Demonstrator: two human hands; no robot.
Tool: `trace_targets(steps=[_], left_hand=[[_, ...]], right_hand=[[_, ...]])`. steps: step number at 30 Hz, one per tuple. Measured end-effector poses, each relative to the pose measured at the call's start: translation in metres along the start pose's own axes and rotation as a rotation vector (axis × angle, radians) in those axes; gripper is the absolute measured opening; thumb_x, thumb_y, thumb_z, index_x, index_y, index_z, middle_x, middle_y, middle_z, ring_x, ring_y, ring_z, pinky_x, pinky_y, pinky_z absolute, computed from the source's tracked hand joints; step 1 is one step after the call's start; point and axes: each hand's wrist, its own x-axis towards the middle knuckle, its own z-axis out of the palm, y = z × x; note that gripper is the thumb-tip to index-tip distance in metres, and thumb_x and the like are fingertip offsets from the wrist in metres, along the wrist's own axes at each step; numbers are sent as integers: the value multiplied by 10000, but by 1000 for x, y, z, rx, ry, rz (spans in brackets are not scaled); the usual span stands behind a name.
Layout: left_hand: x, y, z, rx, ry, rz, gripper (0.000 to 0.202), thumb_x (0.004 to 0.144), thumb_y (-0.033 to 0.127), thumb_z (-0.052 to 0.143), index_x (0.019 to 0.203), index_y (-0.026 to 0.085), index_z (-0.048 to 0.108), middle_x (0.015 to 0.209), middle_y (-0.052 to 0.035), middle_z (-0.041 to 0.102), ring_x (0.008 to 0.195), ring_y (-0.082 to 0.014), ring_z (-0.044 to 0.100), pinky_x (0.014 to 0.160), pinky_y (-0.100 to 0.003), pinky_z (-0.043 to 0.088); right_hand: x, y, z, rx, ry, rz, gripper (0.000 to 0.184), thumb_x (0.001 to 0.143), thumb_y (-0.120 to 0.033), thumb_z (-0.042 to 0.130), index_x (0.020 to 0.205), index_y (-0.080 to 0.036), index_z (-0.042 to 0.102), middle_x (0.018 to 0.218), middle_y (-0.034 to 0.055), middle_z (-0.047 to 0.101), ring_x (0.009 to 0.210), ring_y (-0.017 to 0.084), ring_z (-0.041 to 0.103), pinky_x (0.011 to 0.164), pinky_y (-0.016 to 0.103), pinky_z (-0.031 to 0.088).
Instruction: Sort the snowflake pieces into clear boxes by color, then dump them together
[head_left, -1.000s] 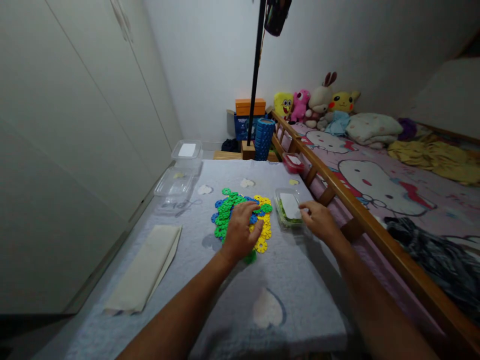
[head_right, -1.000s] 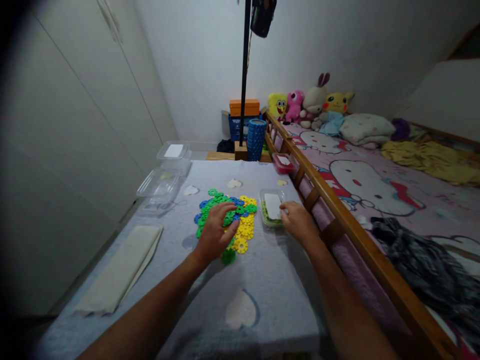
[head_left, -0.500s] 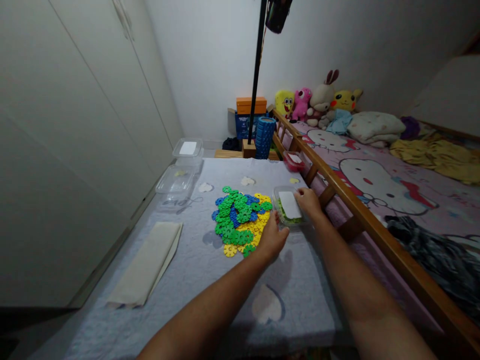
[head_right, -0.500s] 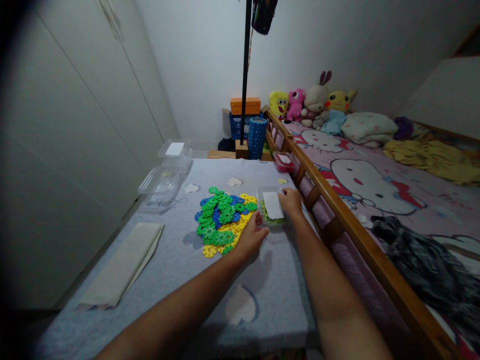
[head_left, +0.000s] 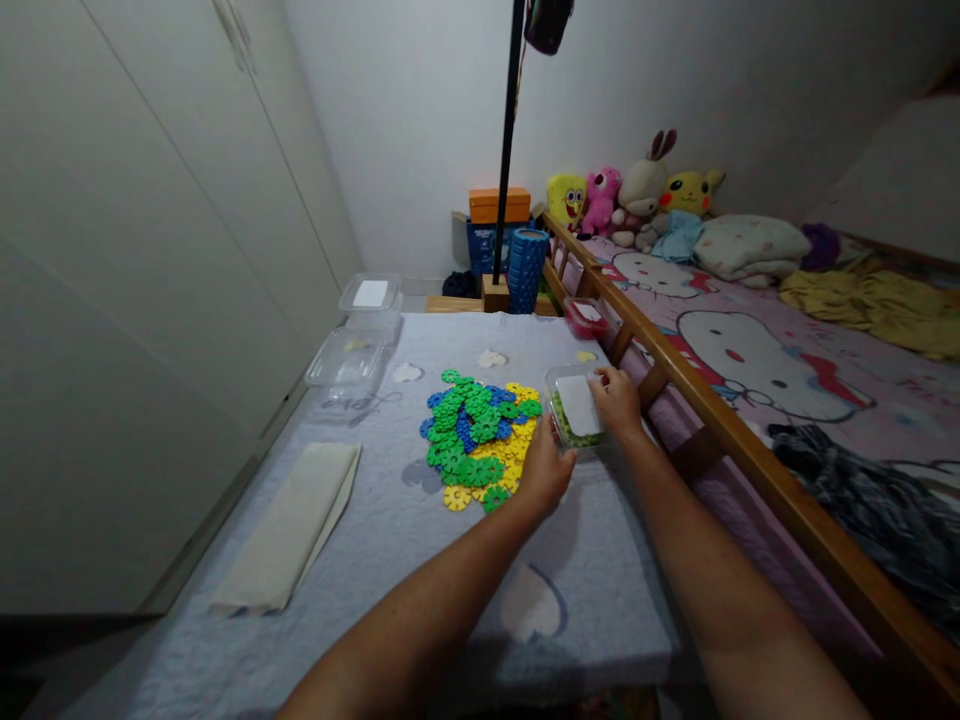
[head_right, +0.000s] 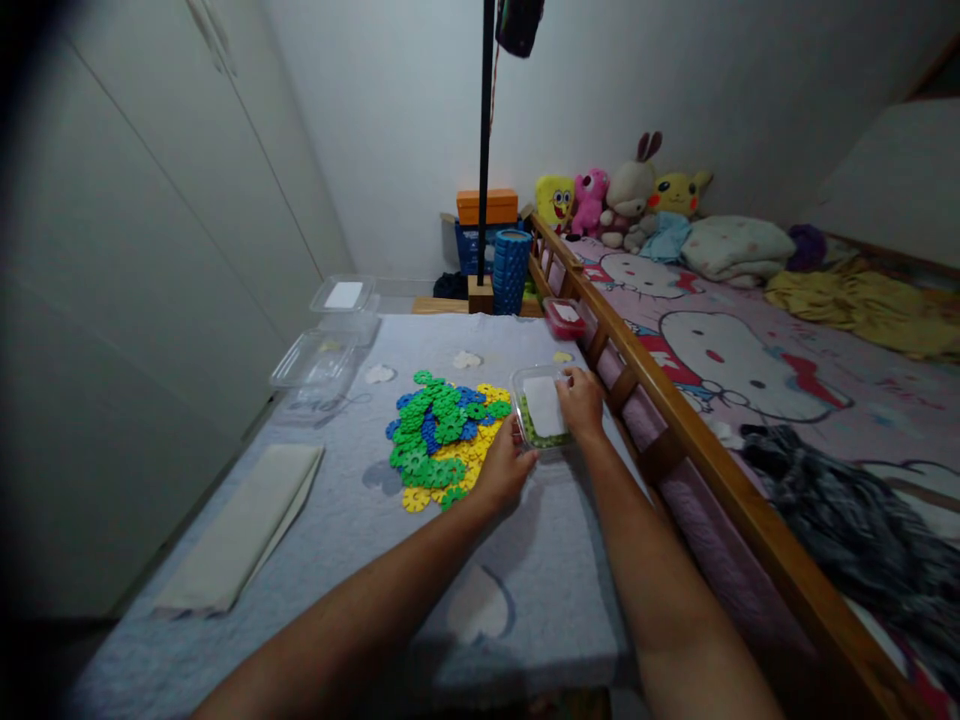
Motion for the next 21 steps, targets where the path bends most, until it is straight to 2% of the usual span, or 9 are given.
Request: trace_targets(steps=[6,12,16,21], left_hand=[[2,4,-3,28,-41,-29,699,749,61,725,1390,228,501,1280,-110,689,1154,-236,670,1079,-437,501],[3,11,-5,31,-57,-93,935,756,79,737,1577,233,318,1292,-120,668,1137,-229,680,1034,-400,528],[7,11,-8,17,-104,-80,963,742,97,779,1586,238,336,1263,-113,671,1111,-232,687,1028,-405,532],[11,11,-13,77,-105,-106,1052,715,119,831,1615,230,299,1243,-118,650,1102,-238,668,1029,-420,527]], right_hand=[[-2,-7,-7,-7,-14,20,378,889,-316,482,1129,-148,720,1011,138,758,911,270,662,893,381,492],[-7,-15,-16,-66,-35,76,351,931,-285,477,1177,-169,699,1065,145,773,962,285,687,893,369,491],[-10,-19,-22,-94,-31,92,359,960,-265,456,1250,-151,634,1006,147,773,928,290,699,865,359,478],[-13,-21,-28,-73,-30,87,352,983,-262,403,1264,-143,576,969,154,766,892,292,707,826,350,473]])
